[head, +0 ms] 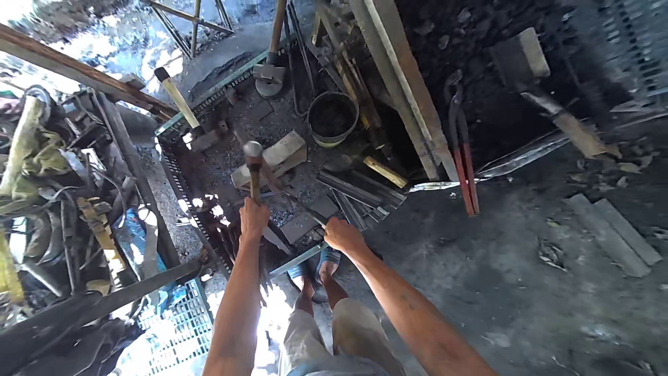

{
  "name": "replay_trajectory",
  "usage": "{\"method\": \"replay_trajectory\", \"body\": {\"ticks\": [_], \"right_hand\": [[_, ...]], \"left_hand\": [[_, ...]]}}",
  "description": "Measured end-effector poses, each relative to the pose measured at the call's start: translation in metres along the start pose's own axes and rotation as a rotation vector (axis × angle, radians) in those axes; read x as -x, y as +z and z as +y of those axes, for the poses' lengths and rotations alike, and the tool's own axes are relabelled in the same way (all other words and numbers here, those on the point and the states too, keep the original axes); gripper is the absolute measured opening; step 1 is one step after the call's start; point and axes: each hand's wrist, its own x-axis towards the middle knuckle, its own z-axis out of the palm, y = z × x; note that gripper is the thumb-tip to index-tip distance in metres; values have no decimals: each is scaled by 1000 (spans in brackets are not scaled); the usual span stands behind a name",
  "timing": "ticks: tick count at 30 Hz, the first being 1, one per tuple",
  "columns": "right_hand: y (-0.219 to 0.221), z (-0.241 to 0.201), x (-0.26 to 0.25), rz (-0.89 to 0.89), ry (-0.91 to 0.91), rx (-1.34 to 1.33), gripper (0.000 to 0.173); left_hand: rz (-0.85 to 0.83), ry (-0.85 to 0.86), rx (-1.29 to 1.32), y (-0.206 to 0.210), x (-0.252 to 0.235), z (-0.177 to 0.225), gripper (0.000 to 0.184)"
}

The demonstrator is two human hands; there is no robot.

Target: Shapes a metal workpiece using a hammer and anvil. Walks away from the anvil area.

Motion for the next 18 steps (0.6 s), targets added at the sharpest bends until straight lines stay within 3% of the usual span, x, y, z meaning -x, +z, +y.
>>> {"method": "replay_trajectory", "body": {"ticks": [7, 11, 13, 15, 18], "right_hand": [[-26, -16, 3, -3, -67, 25, 37], [-31, -19, -3, 12, -56, 55, 39], [-31, -19, -6, 6, -57, 72, 39], [-33, -18, -10, -22, -83, 67, 38], [-38, -26, -7, -37, -107, 60, 35]], "left_hand": [[248, 213, 78, -91, 66, 50, 34], [354, 243, 125, -60, 59, 42, 37], [265, 157, 94, -19, 34, 16, 41], [69, 10, 47, 5, 7, -4, 40], [33, -64, 89, -15, 5, -1, 31]]}}
